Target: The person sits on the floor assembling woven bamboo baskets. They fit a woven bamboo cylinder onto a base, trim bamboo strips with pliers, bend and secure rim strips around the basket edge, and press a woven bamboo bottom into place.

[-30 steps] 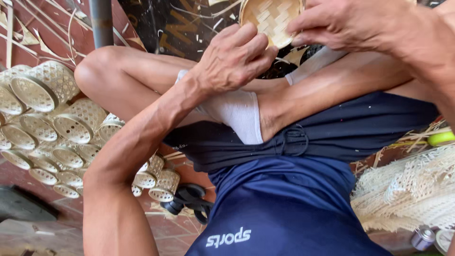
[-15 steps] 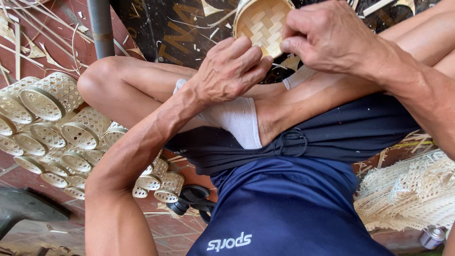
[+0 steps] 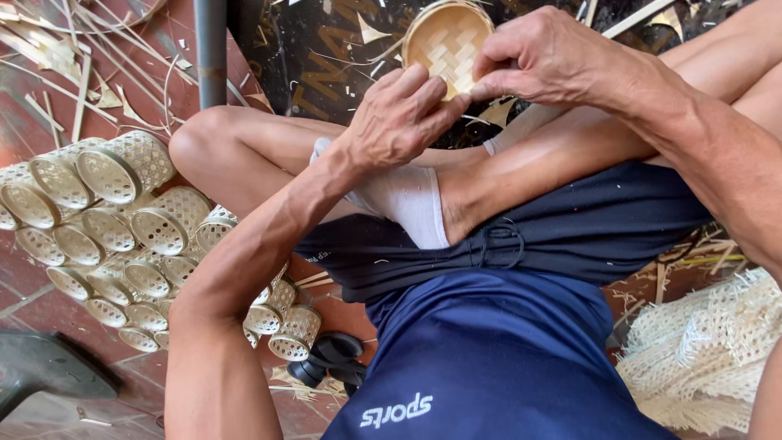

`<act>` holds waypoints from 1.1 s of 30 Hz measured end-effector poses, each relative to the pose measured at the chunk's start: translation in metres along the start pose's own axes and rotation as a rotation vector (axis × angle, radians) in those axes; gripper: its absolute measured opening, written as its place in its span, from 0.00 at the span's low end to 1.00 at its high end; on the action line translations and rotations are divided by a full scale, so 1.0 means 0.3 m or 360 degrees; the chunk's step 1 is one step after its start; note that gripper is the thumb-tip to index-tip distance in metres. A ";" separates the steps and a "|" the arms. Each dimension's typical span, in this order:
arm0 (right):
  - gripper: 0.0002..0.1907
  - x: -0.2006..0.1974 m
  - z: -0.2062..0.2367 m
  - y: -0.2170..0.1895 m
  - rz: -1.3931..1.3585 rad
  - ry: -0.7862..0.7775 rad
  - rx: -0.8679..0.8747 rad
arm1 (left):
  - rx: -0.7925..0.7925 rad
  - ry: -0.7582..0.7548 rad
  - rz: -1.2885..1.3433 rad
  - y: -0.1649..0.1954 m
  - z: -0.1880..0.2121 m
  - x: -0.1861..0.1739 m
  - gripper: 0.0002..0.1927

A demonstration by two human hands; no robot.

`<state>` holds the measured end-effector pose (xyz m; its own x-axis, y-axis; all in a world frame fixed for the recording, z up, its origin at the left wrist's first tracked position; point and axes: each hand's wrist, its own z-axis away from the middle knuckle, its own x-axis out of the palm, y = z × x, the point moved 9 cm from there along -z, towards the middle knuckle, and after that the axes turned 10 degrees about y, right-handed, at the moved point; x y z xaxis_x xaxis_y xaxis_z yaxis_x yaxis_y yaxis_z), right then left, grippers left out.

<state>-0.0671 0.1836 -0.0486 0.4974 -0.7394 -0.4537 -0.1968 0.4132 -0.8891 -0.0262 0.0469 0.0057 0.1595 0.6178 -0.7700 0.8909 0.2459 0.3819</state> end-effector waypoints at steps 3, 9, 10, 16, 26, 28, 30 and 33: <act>0.10 0.013 0.018 0.030 0.0064 0.0045 0.0183 | 0.0030 -0.0009 0.0056 -0.012 0.005 0.004 0.18; 0.12 0.015 0.023 0.050 0.0136 0.0132 0.0488 | -0.0033 -0.0069 0.0082 -0.010 0.004 0.014 0.18; 0.12 0.018 0.018 0.050 0.0161 0.0088 0.0507 | -0.0042 -0.0081 0.0059 -0.007 0.000 0.015 0.18; 0.10 0.008 -0.034 0.026 0.0323 -0.0065 0.0597 | -0.0064 -0.0103 -0.0017 0.009 -0.016 0.006 0.16; 0.07 -0.200 0.145 0.107 -0.0609 0.0726 0.0801 | -0.0301 0.0150 -0.0169 -0.026 -0.006 -0.014 0.17; 0.06 -0.247 0.194 0.118 -0.0514 0.1023 0.0784 | -0.0308 0.0123 -0.0298 -0.043 -0.003 -0.008 0.20; 0.07 -0.225 0.184 0.114 -0.0700 0.1053 0.0780 | -0.0277 0.0178 -0.0282 -0.048 -0.006 -0.015 0.18; 0.09 -0.150 0.077 0.056 -0.0840 0.0852 0.0615 | -0.0245 0.0144 -0.0207 -0.060 -0.006 -0.023 0.16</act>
<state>-0.0732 0.2361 -0.0417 -0.0439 -0.9983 -0.0387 0.3003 0.0238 -0.9536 -0.0439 0.0396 0.0050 0.0023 0.6361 -0.7716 0.8251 0.4348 0.3609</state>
